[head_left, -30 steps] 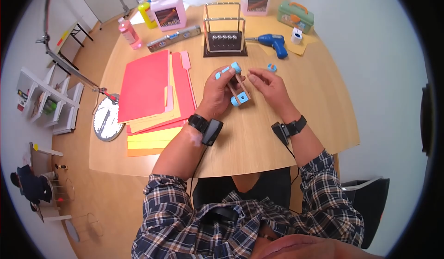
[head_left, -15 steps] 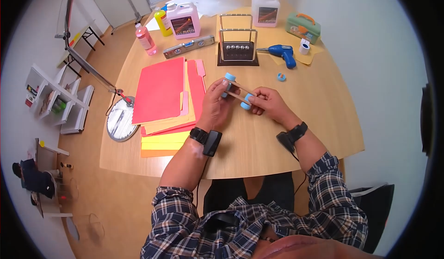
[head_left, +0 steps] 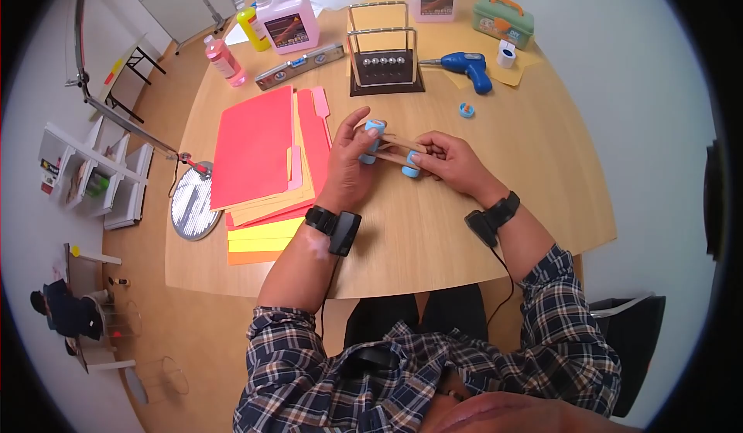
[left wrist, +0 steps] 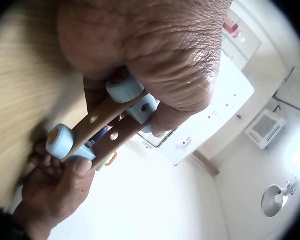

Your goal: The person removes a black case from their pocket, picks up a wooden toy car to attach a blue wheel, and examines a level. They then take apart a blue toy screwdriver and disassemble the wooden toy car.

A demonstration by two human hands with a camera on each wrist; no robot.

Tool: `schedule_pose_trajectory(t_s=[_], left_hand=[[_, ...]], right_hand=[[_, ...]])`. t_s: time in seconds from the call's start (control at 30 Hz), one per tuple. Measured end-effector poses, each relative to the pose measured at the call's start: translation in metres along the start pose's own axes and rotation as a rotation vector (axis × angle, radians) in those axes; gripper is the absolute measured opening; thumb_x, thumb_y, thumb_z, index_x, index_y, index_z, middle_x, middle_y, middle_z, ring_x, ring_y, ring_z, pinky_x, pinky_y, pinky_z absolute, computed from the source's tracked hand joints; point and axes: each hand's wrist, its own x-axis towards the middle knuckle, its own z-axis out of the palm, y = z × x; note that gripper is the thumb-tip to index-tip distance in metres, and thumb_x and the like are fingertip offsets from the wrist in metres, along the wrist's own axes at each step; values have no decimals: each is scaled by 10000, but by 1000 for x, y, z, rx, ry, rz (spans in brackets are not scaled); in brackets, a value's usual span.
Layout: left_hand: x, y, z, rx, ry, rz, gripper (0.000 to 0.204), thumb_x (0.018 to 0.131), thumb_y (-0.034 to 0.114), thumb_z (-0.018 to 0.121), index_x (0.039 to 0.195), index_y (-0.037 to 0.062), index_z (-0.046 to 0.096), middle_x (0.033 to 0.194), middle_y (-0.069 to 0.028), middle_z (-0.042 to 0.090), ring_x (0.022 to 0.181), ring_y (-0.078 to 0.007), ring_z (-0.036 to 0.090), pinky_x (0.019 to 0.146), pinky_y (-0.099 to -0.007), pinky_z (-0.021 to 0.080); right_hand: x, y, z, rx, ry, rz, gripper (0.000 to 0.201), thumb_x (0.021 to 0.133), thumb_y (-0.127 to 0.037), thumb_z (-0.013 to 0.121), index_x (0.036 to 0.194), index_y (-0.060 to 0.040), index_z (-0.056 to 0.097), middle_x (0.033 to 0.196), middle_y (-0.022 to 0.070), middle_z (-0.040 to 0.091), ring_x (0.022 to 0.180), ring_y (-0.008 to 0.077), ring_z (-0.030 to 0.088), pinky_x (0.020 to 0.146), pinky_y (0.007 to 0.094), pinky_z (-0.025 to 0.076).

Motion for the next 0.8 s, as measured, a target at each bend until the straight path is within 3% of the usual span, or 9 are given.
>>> schedule_pose_trajectory(t_s=[0.1,0.17,0.27,0.6,0.7,0.8], left_hand=[[5,-1,-10,3,-22,-13,436,1030,126,738,1432,32,598,1258,-160,701,1173,-291,688,1008,-486,611],[7,-3,-16,154,-59,-8,440,1037,124,729,1445,38,591,1247,-165,715,1147,-273,699,998,-464,615],[9,-6,-21,265,-55,5,418,1038,115,736,1426,44,598,1243,-162,728,1123,-253,715,986,-439,619],[4,-11,-18,376,-98,65,353,1045,88,743,1369,62,606,1269,-134,736,1122,-218,726,989,-380,602],[-2,-6,-12,415,-111,80,340,1041,72,743,1353,66,608,1284,-115,735,1139,-195,717,997,-359,586],[-7,-1,-8,511,-123,59,346,1029,55,757,1341,66,606,1264,-88,733,1138,-166,700,994,-330,569]], right_hand=[[1,3,1,25,12,-32,307,1065,-198,753,1297,-7,689,964,-15,731,769,18,621,618,201,468],[0,4,0,16,-4,-37,333,1068,-192,746,1333,0,681,979,-15,731,791,23,642,631,198,488],[-1,5,-2,30,39,-11,303,1034,-166,779,1269,12,706,937,-3,723,791,39,650,641,222,513],[5,5,-20,91,-22,72,319,1071,-197,744,1313,4,693,1017,15,765,846,78,716,708,234,573],[4,6,-22,99,-16,75,291,1047,-203,771,1241,9,722,1007,9,747,877,76,709,715,238,575],[4,9,-23,48,32,-63,289,1022,-170,799,1230,18,726,1001,9,747,879,84,698,756,251,578]])
